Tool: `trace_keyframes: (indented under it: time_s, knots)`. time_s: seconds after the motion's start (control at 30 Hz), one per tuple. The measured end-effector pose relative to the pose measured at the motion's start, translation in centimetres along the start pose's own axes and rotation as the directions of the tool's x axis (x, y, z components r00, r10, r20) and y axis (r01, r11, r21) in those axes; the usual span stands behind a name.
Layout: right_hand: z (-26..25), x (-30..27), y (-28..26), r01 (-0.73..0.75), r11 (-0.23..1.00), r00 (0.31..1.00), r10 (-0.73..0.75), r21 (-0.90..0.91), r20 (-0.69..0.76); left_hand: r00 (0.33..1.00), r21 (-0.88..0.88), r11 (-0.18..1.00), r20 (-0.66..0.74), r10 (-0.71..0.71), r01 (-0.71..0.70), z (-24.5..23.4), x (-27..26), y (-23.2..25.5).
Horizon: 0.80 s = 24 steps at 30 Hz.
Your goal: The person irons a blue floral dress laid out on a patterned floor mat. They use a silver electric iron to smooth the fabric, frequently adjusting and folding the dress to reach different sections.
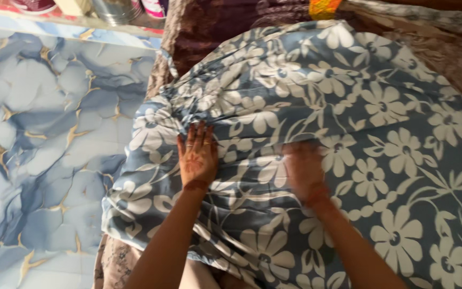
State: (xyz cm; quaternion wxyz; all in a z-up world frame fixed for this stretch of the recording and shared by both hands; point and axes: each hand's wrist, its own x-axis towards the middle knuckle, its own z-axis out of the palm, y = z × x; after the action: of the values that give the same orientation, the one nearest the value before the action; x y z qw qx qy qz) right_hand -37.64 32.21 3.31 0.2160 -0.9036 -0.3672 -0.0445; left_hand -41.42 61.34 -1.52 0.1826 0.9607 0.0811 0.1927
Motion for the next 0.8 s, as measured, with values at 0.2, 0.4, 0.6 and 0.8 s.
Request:
trace_keyframes:
  time_s: [0.2,0.4,0.6,0.8]
  knots:
    - [-5.1,-6.7,10.0,-0.178,0.872,0.939,0.010,-0.457,-0.345,0.977,-0.002,0.999,-0.211,-0.043,0.043,1.2,0.4,4.1]
    - [-8.2,-18.6,23.8,-0.532,0.810,0.541,0.549,0.246,-0.638,0.964,-0.021,0.964,0.009,0.265,-0.265,6.2,0.4,15.9]
    - [-13.1,-29.8,38.1,-0.470,0.807,0.072,0.440,0.358,-0.895,0.960,-0.072,0.958,0.030,0.279,-0.276,11.2,1.5,21.3]
    - [-15.9,-33.1,42.7,-0.364,0.863,0.224,0.447,0.351,-0.866,0.998,-0.097,0.994,-0.021,0.056,-0.058,10.8,7.9,15.8]
